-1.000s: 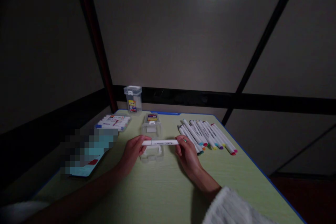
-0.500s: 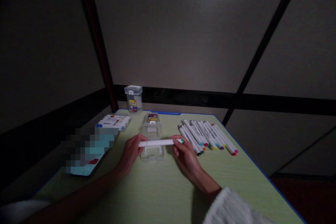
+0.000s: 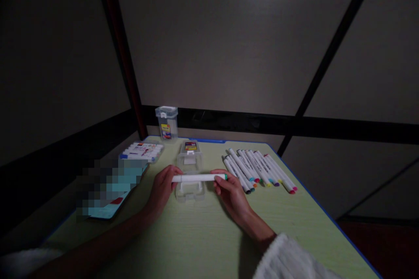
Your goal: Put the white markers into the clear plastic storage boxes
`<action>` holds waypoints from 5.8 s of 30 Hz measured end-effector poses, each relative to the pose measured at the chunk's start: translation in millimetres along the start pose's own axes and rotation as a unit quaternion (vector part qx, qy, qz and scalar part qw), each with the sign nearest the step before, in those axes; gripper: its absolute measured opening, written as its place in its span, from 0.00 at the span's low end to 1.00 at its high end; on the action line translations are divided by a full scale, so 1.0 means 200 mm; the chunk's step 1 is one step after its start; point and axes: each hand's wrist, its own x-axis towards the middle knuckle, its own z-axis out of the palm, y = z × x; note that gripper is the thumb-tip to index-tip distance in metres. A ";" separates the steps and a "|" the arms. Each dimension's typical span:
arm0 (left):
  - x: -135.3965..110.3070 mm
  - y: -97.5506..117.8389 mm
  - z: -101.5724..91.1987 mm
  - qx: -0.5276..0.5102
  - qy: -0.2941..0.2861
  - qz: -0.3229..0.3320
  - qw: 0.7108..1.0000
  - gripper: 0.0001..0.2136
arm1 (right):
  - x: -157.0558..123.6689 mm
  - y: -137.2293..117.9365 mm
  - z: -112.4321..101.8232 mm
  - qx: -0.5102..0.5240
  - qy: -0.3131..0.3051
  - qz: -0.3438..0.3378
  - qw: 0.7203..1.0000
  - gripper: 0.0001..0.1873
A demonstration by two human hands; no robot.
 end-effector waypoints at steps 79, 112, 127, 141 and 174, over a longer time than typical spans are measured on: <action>-0.02 -0.02 0.02 -0.005 -0.080 0.080 0.994 0.10 | 0.04 0.02 -0.05 0.107 0.009 0.015 0.994 0.05; 0.00 -0.05 0.01 0.036 -0.073 0.101 0.991 0.07 | 0.04 -0.01 -0.05 0.137 0.004 0.026 0.990 0.12; -0.02 -0.02 0.01 0.080 -0.098 0.191 0.974 0.04 | 0.05 0.00 -0.07 0.186 0.017 0.037 0.982 0.08; -0.02 -0.03 0.02 0.042 -0.109 0.157 0.981 0.06 | 0.06 0.01 -0.10 0.211 0.063 0.028 0.975 0.08; -0.01 -0.02 0.01 0.009 -0.085 0.138 0.987 0.08 | 0.06 0.01 -0.09 0.206 0.008 0.047 0.977 0.10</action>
